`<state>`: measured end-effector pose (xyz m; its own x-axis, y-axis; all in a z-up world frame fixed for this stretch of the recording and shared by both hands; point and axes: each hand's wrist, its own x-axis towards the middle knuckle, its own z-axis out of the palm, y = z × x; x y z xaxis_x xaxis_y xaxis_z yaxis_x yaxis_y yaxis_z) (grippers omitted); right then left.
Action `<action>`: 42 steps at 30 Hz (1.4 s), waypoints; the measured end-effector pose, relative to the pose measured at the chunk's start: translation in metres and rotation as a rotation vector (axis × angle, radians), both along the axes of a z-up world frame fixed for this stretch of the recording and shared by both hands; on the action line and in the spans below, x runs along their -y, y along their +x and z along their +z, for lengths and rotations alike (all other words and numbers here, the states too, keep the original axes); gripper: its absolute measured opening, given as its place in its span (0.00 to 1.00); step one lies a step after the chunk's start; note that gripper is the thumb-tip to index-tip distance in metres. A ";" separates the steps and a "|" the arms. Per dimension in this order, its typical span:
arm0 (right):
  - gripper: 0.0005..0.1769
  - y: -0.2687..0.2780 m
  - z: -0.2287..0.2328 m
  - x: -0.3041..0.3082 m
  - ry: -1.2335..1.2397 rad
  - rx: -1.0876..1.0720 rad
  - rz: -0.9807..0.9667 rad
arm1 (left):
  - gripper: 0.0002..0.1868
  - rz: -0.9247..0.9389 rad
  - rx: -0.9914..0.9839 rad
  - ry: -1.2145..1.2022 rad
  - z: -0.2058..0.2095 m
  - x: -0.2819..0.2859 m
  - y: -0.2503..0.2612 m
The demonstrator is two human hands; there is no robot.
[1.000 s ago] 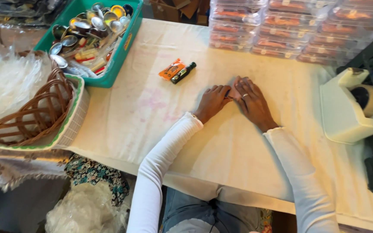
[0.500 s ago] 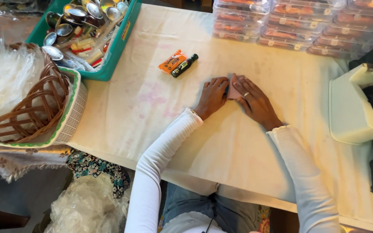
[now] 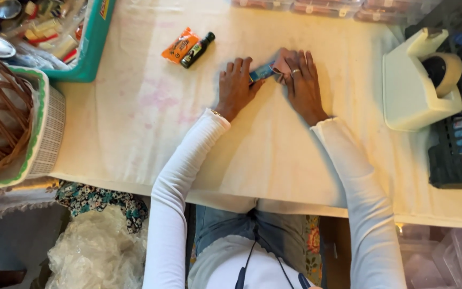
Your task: The person wipes a small bottle and a rectangular box with a cloth on a table. They then place the bottle, box, and a small orange packet into a clear plastic bag, seal it, and place the bag into a clear plastic container.
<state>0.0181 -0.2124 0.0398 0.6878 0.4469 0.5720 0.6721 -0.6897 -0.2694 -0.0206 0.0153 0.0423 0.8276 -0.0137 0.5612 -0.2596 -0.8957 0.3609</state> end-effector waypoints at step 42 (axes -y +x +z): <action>0.19 -0.100 -0.010 0.085 0.433 -0.039 0.372 | 0.27 -0.276 0.042 0.069 -0.008 0.004 0.001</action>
<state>-0.0823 -0.2978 0.0294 0.5532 0.3938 0.7340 0.8325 -0.2295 -0.5043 -0.0196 0.0115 0.0339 0.7630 -0.2750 0.5850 -0.5107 -0.8112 0.2849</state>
